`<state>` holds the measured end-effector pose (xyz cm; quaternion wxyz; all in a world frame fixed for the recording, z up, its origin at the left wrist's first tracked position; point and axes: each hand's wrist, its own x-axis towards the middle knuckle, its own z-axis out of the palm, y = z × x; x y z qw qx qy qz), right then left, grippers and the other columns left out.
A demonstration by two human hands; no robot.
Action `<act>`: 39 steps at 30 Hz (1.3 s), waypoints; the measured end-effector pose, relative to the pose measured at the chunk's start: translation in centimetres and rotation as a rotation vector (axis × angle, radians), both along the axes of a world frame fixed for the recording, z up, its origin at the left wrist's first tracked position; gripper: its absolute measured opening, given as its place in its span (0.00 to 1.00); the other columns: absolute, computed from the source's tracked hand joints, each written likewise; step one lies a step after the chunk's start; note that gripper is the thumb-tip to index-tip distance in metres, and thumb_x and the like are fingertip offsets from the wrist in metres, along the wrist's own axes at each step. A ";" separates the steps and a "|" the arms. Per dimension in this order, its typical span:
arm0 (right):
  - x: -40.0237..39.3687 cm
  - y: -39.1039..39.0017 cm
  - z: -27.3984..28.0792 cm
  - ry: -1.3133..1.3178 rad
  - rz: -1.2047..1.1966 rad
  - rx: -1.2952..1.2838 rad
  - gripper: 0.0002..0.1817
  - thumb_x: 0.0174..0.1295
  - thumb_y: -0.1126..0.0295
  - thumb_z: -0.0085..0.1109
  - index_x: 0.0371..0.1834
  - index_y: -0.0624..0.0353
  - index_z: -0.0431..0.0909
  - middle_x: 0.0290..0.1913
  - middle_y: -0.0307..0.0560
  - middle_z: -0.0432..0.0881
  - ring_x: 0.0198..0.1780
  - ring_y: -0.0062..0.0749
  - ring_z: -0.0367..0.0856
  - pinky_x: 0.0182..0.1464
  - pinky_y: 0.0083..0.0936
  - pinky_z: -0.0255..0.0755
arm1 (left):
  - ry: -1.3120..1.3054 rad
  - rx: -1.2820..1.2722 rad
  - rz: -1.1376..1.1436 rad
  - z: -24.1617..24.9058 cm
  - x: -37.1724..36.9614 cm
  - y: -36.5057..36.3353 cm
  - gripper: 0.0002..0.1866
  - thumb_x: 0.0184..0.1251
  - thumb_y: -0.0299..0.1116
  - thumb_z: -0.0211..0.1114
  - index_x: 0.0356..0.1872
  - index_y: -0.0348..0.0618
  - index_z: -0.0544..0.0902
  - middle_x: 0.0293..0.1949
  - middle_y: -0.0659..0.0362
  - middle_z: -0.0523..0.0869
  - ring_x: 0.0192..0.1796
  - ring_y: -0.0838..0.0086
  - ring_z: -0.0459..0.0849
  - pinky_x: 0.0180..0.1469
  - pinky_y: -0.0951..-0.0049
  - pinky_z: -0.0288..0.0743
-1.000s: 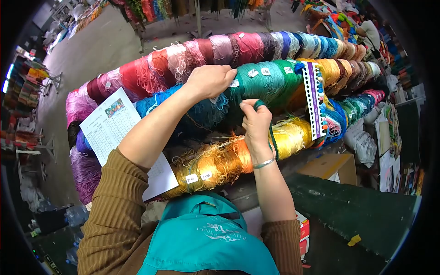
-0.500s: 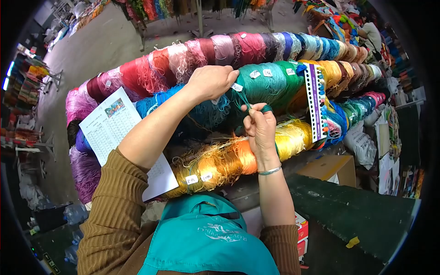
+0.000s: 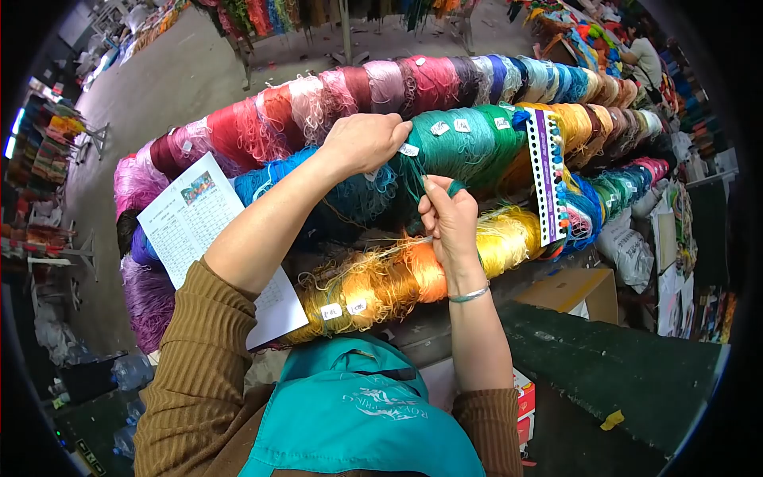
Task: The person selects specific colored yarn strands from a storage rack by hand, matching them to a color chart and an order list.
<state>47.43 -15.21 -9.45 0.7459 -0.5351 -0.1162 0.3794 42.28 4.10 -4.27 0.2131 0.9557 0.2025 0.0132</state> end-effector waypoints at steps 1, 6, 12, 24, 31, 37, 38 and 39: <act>0.0 0.1 0.1 0.018 0.003 -0.018 0.09 0.68 0.68 0.60 0.45 0.63 0.78 0.23 0.38 0.78 0.15 0.12 0.66 0.16 0.10 0.53 | 0.003 -0.001 0.000 0.0 0.0 0.0 0.27 0.77 0.50 0.40 0.41 0.39 0.82 0.38 0.43 0.87 0.46 0.48 0.85 0.52 0.49 0.76; 0.2 0.5 0.5 0.113 0.036 -0.059 0.09 0.67 0.68 0.62 0.42 0.63 0.80 0.20 0.35 0.76 0.14 0.12 0.65 0.15 0.10 0.52 | 0.000 -0.002 0.003 -0.1 0.0 0.1 0.27 0.77 0.50 0.40 0.42 0.39 0.82 0.38 0.44 0.87 0.46 0.48 0.85 0.52 0.49 0.76; 0.5 0.8 -0.5 0.087 0.049 -0.018 0.06 0.66 0.70 0.62 0.38 0.61 0.79 0.20 0.35 0.76 0.14 0.11 0.62 0.16 0.11 0.52 | -0.012 -0.009 0.003 -0.1 0.0 0.0 0.25 0.77 0.50 0.40 0.40 0.41 0.79 0.34 0.43 0.85 0.44 0.46 0.84 0.49 0.48 0.75; 0.1 1.1 -0.4 0.017 -0.117 0.046 0.03 0.60 0.79 0.64 0.32 0.58 0.82 0.24 0.27 0.74 0.18 0.06 0.59 0.19 0.11 0.47 | -0.018 -0.004 -0.003 -0.3 0.0 0.1 0.24 0.77 0.50 0.41 0.40 0.41 0.79 0.35 0.43 0.85 0.45 0.45 0.83 0.50 0.47 0.74; 0.3 0.9 -1.0 0.052 -0.126 0.144 0.04 0.58 0.81 0.64 0.29 0.61 0.81 0.28 0.32 0.77 0.18 0.07 0.59 0.20 0.10 0.48 | 0.006 0.013 -0.004 0.0 0.0 0.0 0.27 0.77 0.51 0.40 0.40 0.39 0.81 0.37 0.44 0.87 0.46 0.48 0.85 0.51 0.49 0.76; 0.7 0.9 -1.4 0.084 -0.087 0.214 0.02 0.60 0.82 0.60 0.32 0.65 0.81 0.29 0.36 0.79 0.21 0.09 0.60 0.21 0.09 0.52 | -0.004 0.013 -0.008 0.0 0.1 0.0 0.26 0.77 0.50 0.41 0.40 0.39 0.82 0.37 0.44 0.87 0.46 0.48 0.85 0.51 0.49 0.76; 0.8 0.7 -1.3 0.094 -0.067 0.225 0.02 0.59 0.83 0.61 0.30 0.65 0.80 0.31 0.37 0.79 0.21 0.09 0.62 0.21 0.09 0.52 | -0.013 0.018 -0.012 -0.1 0.0 0.0 0.26 0.77 0.50 0.41 0.40 0.39 0.82 0.37 0.44 0.87 0.46 0.48 0.85 0.51 0.49 0.76; 0.9 0.5 -1.2 0.103 -0.047 0.235 0.03 0.58 0.83 0.61 0.29 0.65 0.80 0.33 0.39 0.79 0.22 0.09 0.63 0.21 0.10 0.51 | -0.012 0.018 -0.012 -0.1 0.1 0.0 0.26 0.77 0.50 0.41 0.40 0.39 0.82 0.37 0.44 0.87 0.46 0.48 0.85 0.51 0.49 0.76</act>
